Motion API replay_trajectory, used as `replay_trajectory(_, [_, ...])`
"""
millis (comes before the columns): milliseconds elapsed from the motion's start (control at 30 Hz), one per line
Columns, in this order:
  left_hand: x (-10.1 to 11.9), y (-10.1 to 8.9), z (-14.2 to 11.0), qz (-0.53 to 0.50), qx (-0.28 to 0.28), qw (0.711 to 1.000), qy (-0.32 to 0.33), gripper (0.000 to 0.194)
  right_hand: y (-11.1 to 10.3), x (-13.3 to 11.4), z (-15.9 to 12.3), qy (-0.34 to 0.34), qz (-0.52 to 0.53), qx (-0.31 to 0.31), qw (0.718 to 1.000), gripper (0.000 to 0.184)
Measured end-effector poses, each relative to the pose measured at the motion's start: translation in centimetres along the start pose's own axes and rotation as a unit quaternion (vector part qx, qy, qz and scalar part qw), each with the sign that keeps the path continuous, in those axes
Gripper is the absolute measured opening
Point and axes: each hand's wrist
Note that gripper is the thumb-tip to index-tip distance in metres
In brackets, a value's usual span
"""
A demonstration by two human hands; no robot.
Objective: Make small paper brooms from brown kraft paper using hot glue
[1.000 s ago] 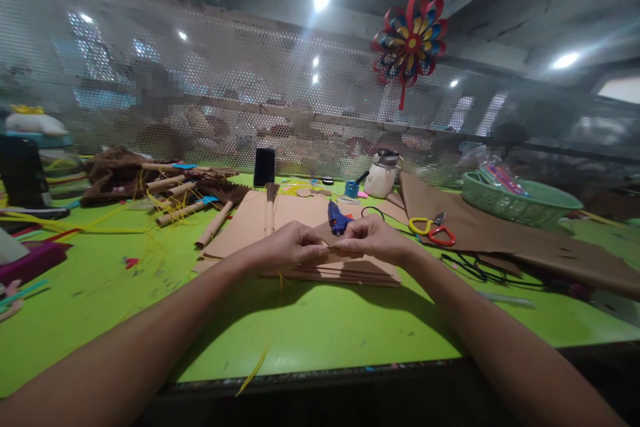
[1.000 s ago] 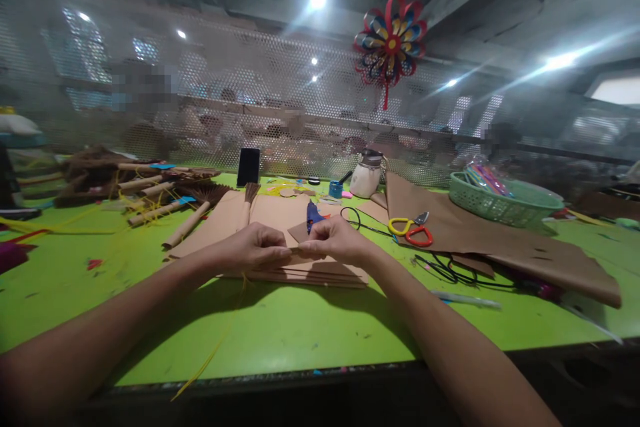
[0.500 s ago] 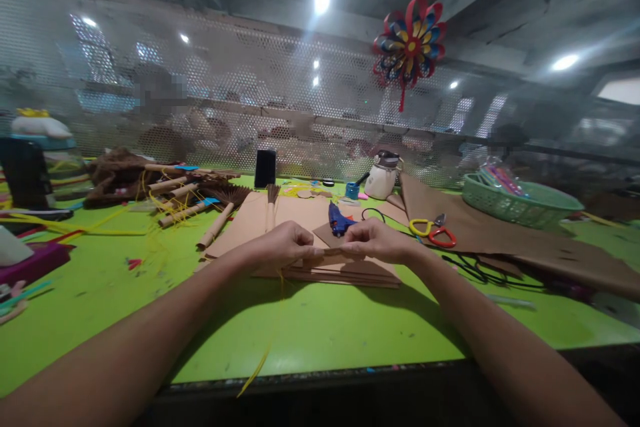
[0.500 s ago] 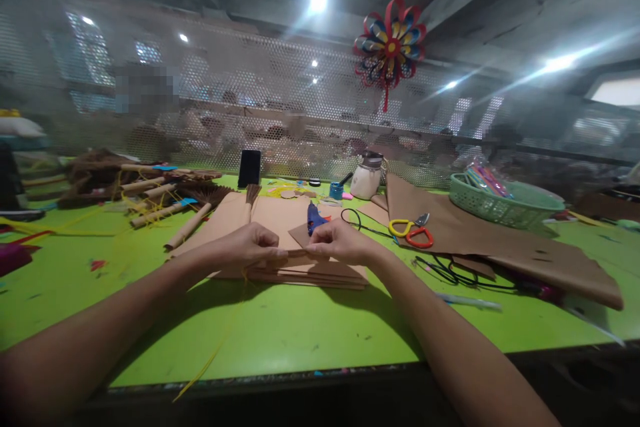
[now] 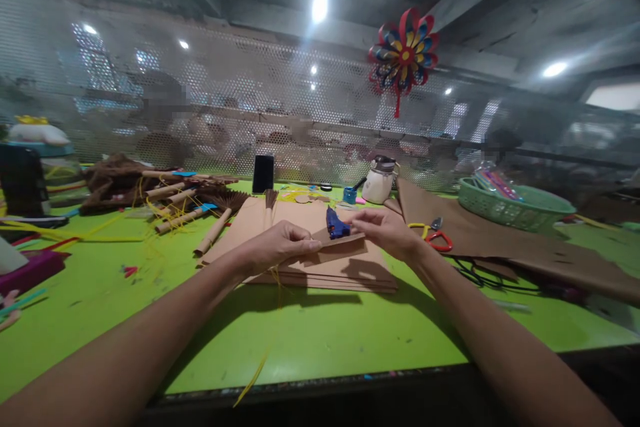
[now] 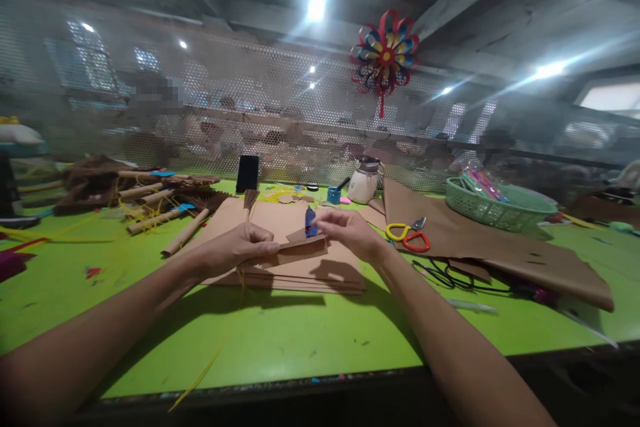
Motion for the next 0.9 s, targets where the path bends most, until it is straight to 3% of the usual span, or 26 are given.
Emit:
replay_trajectory(67, [0.0, 0.3, -0.1, -0.046, -0.010, 0.999, -0.018, 0.041, 0.9, -0.7, -0.5, -0.007, 0.006, -0.073, 0.997, 0.037])
replay_trajectory(133, [0.0, 0.7, -0.2, -0.091, -0.036, 0.995, -0.035, 0.040, 1.9, -1.4, -1.0, -0.024, 0.004, -0.123, 0.992, 0.040])
replay_trajectory(267, [0.0, 2.1, -0.1, -0.129, -0.117, 0.984, -0.033, 0.045, 3.1, -1.7, -1.4, -0.082, -0.004, -0.112, 0.990, 0.018])
replay_trajectory(367, [-0.2, 2.7, 0.2, -0.161, -0.147, 0.975, -0.039, 0.042, 2.9, -1.4, -1.3, -0.082, -0.006, -0.097, 0.992, 0.019])
replay_trajectory(500, [-0.9, 1.8, 0.8, -0.205, -0.045, 0.978, -0.015, 0.027, 2.2, -1.1, -1.1, -0.034, -0.094, -0.135, 0.986, 0.025])
replay_trajectory(600, [-1.0, 1.4, 1.3, -0.183, 0.042, 0.982, 0.006, 0.027, 2.1, -1.0, -0.9, -0.025, -0.254, -0.183, 0.949, 0.026])
replay_trajectory(733, [-1.3, 2.3, 1.8, 0.024, 0.059, 0.997, 0.052, 0.023, 2.7, -0.3, -0.8, -0.059, -0.393, -0.183, 0.899, 0.026])
replay_trajectory(900, [-2.6, 3.0, 2.0, 0.171, 0.065, 0.982, 0.054, 0.021, 3.5, 1.4, -0.6, -0.060, -0.426, -0.141, 0.892, 0.025])
Point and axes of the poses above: each hand's wrist, its own z-axis towards the middle knuckle, its own y-axis out of the palm, x = y × z, and after that the axes turned 4 degrees about x, right-handed
